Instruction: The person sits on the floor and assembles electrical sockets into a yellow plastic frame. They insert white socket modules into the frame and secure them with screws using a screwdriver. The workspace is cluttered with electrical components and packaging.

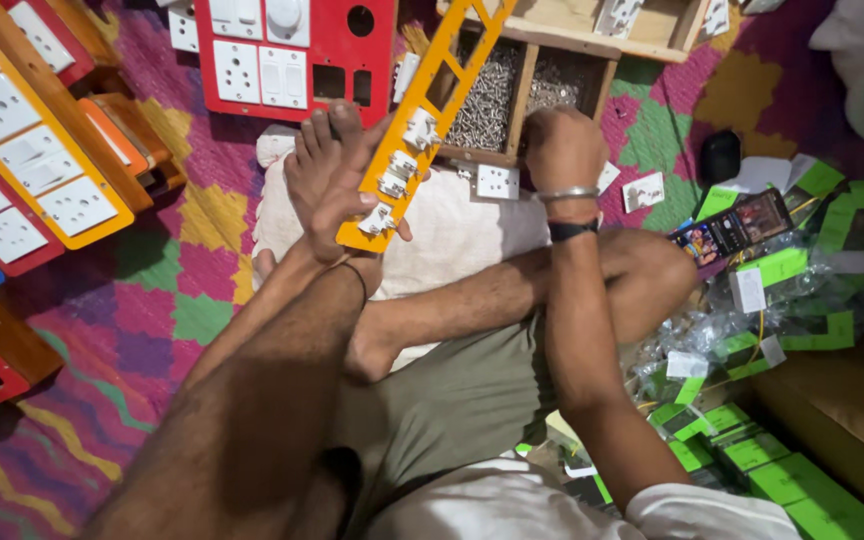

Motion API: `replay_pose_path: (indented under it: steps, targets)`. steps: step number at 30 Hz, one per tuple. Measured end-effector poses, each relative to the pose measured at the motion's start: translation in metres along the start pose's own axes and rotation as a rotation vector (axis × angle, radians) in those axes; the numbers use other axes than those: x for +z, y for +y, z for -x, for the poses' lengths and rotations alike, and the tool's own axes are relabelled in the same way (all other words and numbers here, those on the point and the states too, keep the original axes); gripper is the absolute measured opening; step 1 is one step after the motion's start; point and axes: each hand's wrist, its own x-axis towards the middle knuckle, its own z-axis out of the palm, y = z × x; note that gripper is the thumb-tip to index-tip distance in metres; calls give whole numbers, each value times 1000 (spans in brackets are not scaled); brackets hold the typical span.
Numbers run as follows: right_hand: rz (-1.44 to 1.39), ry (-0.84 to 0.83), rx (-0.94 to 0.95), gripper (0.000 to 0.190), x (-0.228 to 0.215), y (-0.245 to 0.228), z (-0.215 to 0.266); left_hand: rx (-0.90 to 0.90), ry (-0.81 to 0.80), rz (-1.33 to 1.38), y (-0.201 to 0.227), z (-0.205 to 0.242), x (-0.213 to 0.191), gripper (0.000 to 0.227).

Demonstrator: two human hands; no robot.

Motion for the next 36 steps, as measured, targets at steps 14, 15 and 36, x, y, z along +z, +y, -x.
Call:
replay_pose_path:
  steps: [14, 15, 36]
  targets:
    - [-1250, -130, 191, 10, -37, -29, 17, -5, -337, 1198, -3, 9, 10, 93]
    - [-1252, -153, 189, 11, -36, -38, 22, -38, -349, 1181, -3, 10, 10, 92]
    - [-1322, -219, 53, 12, -18, -66, 27, -120, -396, 962, 2, 5, 13, 92]
